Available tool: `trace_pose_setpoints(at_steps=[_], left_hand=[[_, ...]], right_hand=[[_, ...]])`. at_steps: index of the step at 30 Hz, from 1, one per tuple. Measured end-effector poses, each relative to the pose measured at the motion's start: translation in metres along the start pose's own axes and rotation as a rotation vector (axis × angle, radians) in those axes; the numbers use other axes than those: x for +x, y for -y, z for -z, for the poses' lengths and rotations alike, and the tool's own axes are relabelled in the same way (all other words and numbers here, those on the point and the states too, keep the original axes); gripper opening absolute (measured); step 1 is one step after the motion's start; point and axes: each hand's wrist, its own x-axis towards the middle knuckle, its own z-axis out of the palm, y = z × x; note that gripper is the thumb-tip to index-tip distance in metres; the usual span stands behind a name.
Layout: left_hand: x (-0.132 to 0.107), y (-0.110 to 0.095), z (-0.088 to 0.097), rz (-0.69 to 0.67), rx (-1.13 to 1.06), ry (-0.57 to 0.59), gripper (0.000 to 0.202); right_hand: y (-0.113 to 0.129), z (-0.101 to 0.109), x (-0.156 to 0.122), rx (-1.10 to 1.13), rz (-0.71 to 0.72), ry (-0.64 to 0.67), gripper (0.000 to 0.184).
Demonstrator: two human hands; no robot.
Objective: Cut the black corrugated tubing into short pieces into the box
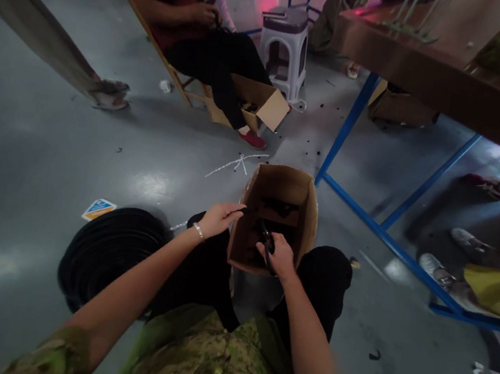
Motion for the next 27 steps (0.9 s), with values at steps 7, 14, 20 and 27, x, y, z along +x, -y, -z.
trace_pose_setpoints(at_steps=[7, 14, 20, 27], left_hand=[[-0.007, 0.008, -0.033, 0.014, -0.339, 0.029, 0.039], [-0.014, 0.0, -0.054, 0.006, -0.502, 0.032, 0.042], [-0.018, -0.003, -0.056, 0.033, -0.604, 0.033, 0.046], [-0.015, -0.006, -0.046, 0.025, -0.657, 0.03, 0.048]], right_hand=[[0.008, -0.008, 0.0, -0.002, -0.022, 0.045, 0.041], [0.0, -0.003, 0.002, 0.04, -0.069, 0.014, 0.041], [0.003, -0.003, 0.002, -0.005, -0.051, 0.025, 0.044], [0.001, 0.0, 0.0, -0.003, -0.104, 0.113, 0.044]])
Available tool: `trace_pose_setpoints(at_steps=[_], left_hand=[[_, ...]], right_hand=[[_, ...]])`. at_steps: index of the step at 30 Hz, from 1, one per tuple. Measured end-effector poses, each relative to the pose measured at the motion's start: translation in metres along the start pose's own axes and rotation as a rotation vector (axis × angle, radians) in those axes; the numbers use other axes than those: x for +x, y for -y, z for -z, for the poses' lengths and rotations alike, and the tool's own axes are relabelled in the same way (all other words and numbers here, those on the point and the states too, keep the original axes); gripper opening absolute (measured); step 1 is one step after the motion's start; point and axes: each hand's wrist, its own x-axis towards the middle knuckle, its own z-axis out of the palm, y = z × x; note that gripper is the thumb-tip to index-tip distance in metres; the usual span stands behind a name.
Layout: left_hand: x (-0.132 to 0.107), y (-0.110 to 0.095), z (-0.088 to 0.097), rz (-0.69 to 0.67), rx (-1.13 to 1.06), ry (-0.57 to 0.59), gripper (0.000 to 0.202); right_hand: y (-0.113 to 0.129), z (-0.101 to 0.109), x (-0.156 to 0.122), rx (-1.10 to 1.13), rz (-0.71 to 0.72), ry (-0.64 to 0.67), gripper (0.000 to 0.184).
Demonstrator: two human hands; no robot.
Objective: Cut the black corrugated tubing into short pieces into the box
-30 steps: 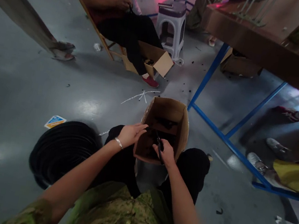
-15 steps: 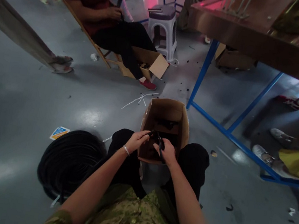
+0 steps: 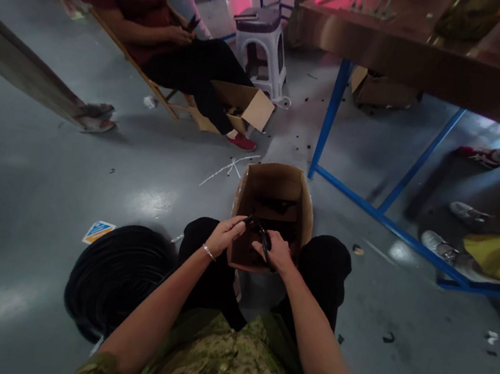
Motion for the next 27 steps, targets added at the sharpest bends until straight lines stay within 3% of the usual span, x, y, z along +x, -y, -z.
trace_pose_setpoints(at_steps=[9, 12, 23, 27], left_hand=[[0.004, 0.007, -0.005, 0.002, 0.107, 0.12, 0.041], [0.0, 0.009, -0.007, -0.018, 0.13, 0.106, 0.039], [-0.003, 0.008, -0.006, -0.007, 0.176, 0.118, 0.036], [-0.002, 0.012, -0.006, 0.0, 0.245, 0.181, 0.035]], right_hand=[[0.004, 0.003, 0.001, -0.176, 0.011, 0.045, 0.048], [0.003, 0.003, -0.001, -0.223, 0.046, 0.032, 0.051], [0.007, 0.003, -0.002, -0.139, 0.036, 0.098, 0.044], [0.004, -0.001, -0.003, -0.195, 0.033, 0.073, 0.044]])
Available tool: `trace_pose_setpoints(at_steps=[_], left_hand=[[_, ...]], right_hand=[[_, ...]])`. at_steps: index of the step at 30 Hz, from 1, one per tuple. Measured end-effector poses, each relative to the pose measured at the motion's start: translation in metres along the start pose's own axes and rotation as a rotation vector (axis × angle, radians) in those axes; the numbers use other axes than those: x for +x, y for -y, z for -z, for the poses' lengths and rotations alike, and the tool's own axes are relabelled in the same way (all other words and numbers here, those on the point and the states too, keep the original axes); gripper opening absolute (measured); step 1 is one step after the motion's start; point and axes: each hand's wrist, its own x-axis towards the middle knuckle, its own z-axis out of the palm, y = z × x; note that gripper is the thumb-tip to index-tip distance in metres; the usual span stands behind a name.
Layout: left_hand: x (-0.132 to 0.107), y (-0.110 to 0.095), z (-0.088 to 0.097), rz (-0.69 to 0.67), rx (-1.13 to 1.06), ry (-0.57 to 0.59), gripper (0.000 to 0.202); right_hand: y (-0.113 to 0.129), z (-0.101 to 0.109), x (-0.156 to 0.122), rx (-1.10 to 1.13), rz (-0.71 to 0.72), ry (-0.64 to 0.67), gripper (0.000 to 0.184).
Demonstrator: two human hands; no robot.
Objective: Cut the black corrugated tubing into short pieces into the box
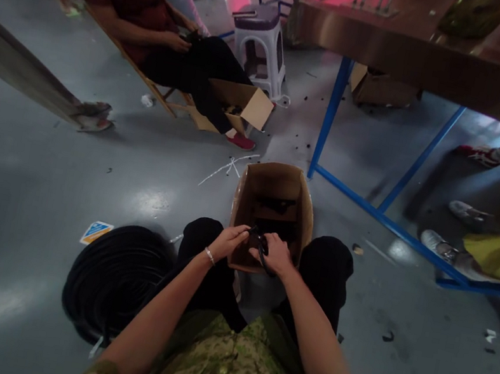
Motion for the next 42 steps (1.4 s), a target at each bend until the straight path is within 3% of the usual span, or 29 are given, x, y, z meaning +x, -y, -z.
trace_pose_setpoints(at_steps=[7, 15, 18, 22, 25, 29, 36, 42], left_hand=[[0.003, 0.004, -0.001, 0.053, 0.01, 0.084, 0.034], [0.003, 0.0, 0.003, 0.074, -0.109, 0.065, 0.039], [0.003, 0.001, 0.002, 0.065, -0.017, 0.013, 0.038], [0.0, -0.005, 0.003, 0.02, 0.305, -0.128, 0.026], [-0.01, -0.014, 0.004, 0.086, 0.582, -0.214, 0.026], [-0.023, -0.022, 0.006, 0.171, 0.797, -0.225, 0.026], [-0.025, -0.015, 0.006, 0.095, 0.72, -0.226, 0.025], [-0.025, -0.005, 0.003, 0.003, 0.663, -0.121, 0.024]], right_hand=[[-0.006, -0.009, -0.001, -0.08, -0.012, 0.001, 0.048], [-0.006, -0.003, -0.005, -0.184, -0.119, 0.018, 0.037], [-0.002, -0.003, -0.005, -0.244, -0.135, 0.017, 0.04], [0.001, -0.006, -0.002, -0.273, -0.174, 0.0, 0.045], [0.003, -0.009, -0.001, -0.279, -0.201, -0.01, 0.051], [0.007, -0.013, 0.0, -0.286, -0.184, -0.006, 0.057], [0.007, -0.009, -0.003, -0.277, -0.155, 0.017, 0.048], [0.004, -0.009, -0.004, -0.17, -0.083, 0.032, 0.041]])
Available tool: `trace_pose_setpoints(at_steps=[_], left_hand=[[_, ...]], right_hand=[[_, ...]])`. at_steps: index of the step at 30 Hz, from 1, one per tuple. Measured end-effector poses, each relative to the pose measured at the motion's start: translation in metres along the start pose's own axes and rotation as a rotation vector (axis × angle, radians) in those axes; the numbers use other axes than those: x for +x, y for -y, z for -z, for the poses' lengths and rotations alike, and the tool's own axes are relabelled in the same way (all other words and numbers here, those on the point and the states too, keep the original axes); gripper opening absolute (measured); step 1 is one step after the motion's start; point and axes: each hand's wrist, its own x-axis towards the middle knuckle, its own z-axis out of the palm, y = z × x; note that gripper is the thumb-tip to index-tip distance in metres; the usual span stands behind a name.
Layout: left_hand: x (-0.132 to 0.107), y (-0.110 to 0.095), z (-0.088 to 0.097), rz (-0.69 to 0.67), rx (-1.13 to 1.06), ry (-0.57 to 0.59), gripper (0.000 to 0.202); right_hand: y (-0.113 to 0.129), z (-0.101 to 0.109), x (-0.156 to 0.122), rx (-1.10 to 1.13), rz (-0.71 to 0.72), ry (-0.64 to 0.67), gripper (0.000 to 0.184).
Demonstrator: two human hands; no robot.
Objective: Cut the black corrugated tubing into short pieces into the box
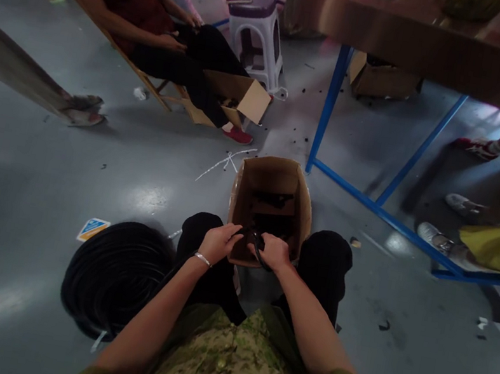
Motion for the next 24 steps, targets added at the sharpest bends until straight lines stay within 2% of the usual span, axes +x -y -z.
trace_pose_setpoints(at_steps=[4, 10, 24], left_hand=[[0.0, -0.001, -0.003, 0.01, 0.025, -0.01, 0.025], [0.002, -0.005, -0.002, 0.084, 0.052, -0.012, 0.025], [0.007, -0.009, -0.003, 0.161, 0.163, 0.021, 0.026]], right_hand=[[-0.001, -0.004, 0.003, 0.018, -0.024, -0.006, 0.042], [0.002, -0.003, 0.004, -0.073, -0.123, 0.01, 0.046], [0.003, 0.0, 0.006, -0.094, -0.144, 0.045, 0.052]])
